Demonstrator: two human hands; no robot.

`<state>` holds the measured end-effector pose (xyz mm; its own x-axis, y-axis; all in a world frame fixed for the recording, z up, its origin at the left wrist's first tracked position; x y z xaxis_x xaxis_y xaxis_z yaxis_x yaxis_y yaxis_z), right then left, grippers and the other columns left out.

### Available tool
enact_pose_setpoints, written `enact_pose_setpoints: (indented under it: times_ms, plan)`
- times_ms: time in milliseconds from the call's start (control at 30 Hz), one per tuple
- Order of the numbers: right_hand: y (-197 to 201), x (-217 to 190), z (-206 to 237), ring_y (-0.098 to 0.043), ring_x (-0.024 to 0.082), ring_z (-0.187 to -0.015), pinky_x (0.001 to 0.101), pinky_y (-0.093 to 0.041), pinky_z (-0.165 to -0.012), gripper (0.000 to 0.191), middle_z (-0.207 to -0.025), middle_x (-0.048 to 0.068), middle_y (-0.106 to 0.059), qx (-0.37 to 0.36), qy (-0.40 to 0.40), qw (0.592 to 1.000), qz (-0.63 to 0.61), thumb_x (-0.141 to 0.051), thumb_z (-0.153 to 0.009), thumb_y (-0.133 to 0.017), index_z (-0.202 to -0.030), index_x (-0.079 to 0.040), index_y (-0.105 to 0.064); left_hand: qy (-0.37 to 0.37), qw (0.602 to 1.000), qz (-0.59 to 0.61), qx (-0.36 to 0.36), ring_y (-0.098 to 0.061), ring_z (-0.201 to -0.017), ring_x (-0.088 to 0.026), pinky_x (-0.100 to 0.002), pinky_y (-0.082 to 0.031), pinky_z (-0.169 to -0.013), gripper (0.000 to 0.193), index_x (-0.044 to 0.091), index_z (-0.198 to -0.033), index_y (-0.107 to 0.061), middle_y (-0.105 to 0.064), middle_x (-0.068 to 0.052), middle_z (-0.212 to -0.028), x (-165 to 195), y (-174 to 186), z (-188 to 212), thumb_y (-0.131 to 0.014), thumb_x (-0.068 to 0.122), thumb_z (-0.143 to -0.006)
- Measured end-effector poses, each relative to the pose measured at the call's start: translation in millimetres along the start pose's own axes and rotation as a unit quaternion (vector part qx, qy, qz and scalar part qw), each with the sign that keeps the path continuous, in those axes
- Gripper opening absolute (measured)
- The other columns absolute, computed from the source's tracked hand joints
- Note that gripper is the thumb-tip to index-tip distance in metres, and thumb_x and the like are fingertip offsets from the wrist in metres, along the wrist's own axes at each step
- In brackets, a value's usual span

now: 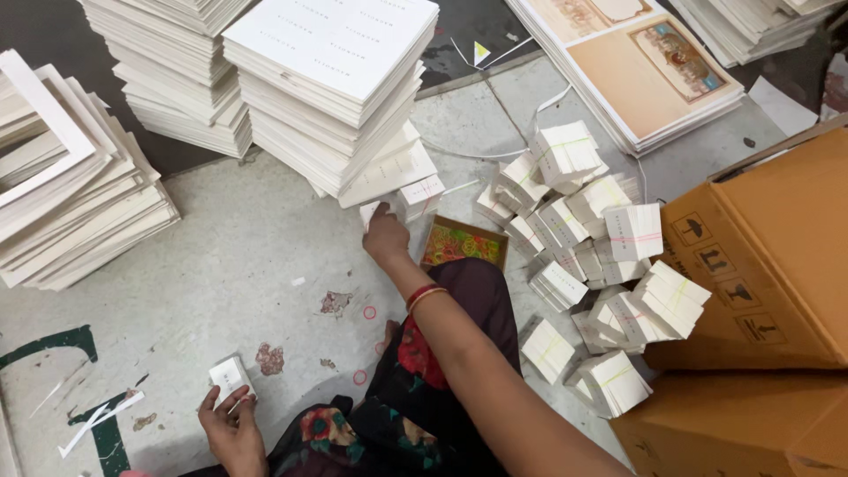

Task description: The person sits on the floor and bundles small stacks of white paper cards by hand. She aligns the cards, wraps a rubber band around each stack, and places the finished bundles into a nearby cardboard box. She repeats this process multiple times.

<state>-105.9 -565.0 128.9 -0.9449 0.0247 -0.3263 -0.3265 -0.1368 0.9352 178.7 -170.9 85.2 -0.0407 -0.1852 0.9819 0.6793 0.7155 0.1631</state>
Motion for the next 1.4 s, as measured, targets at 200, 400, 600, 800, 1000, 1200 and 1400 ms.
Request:
enact_pose_setpoints:
  times_ms: [200,400,600,800,1000,1200,1400]
  plan:
    - [38.9,41.1,30.6,-0.072,0.033,-0.098,0.0497,-0.063,-0.075,0.081,-0.118,0.020,-0.070,-0.148,-0.060,0.900,-0.405,-0.039,-0.070,-0.081,-0.134,0.004,-0.054,-0.021,0.998,0.047,-0.024,-0.067,-0.103,-0.021,-0.030,-0.053,-0.091,0.055,0.000,-0.152,-0.037,-0.067,-0.021,-0.125,-14.6,10.4,-6.0,-0.060,-0.005,-0.102]
    - [200.6,143.1,160.0,-0.071,0.023,-0.106,0.0335,-0.057,-0.094,0.070,-0.117,0.014,-0.074,0.002,0.084,0.937,-0.338,-0.033,-0.077,-0.086,-0.130,0.005,-0.062,-0.040,0.992,0.106,-0.051,-0.068,-0.112,-0.024,-0.035,-0.060,-0.100,0.056,-0.001,-0.154,-0.034,-0.065,-0.022,-0.124,-60.5,41.1,-8.6,-0.060,-0.011,-0.105]
    - [249.0,273.0,304.6,-0.071,0.027,-0.101,0.0417,-0.055,-0.091,0.059,-0.108,0.014,-0.075,-0.022,-0.119,0.985,-0.121,-0.028,-0.072,-0.088,-0.120,-0.002,-0.066,-0.052,0.991,0.022,-0.125,-0.070,-0.101,-0.027,-0.033,-0.061,-0.085,0.062,0.003,-0.162,-0.026,-0.064,-0.023,-0.122,-92.9,54.5,-38.8,-0.059,-0.012,-0.111]
    - [231.5,340.5,363.6,-0.067,0.033,-0.112,0.0473,-0.057,-0.090,0.041,-0.118,0.015,-0.070,-0.221,-0.306,0.903,0.205,-0.023,-0.079,-0.079,-0.117,-0.008,-0.072,-0.092,0.985,-0.068,-0.127,-0.075,-0.107,-0.029,-0.031,-0.062,-0.087,0.064,0.003,-0.165,-0.023,-0.066,-0.025,-0.124,-87.6,47.3,-33.5,-0.053,-0.010,-0.110]
    - [276.3,276.6,300.2,-0.070,0.040,-0.093,0.0514,-0.056,-0.078,0.023,-0.097,0.022,-0.074,0.042,-0.172,0.968,0.180,-0.022,-0.090,-0.069,-0.104,-0.004,-0.071,-0.044,0.992,-0.042,-0.109,-0.074,-0.103,-0.026,-0.030,-0.061,-0.089,0.064,-0.002,-0.161,-0.023,-0.067,-0.025,-0.122,-75.1,41.7,-20.9,-0.054,-0.014,-0.106]
    - [193.5,161.4,128.2,-0.073,0.034,-0.084,0.0463,-0.056,-0.073,0.035,-0.088,0.014,-0.076,0.051,0.058,0.995,-0.063,-0.035,-0.085,-0.075,-0.103,-0.005,-0.071,-0.079,0.993,0.050,-0.076,-0.070,-0.103,-0.024,-0.029,-0.057,-0.093,0.048,-0.006,-0.154,-0.033,-0.068,-0.024,-0.121,-67.0,34.5,7.0,-0.054,-0.014,-0.112]
    - [120.3,103.1,-44.3,-0.067,0.039,-0.112,0.0486,-0.055,-0.089,0.072,-0.115,0.022,-0.071,0.039,-0.007,0.995,-0.088,-0.052,-0.083,-0.080,-0.128,-0.001,-0.055,-0.114,0.993,0.028,-0.028,-0.069,-0.097,-0.023,-0.031,-0.059,-0.093,0.046,-0.007,-0.150,-0.033,-0.068,-0.024,-0.111,-48.8,3.1,-1.4,-0.057,-0.006,-0.112]
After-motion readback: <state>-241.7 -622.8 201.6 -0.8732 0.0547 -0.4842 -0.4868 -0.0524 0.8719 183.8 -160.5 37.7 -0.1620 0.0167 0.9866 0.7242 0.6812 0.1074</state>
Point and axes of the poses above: each hand's wrist, its own z-axis away from the middle knuckle, its own y-axis out of the back of the hand, x = y × z, the point moved 8 cm from there along -z, towards the middle knuckle
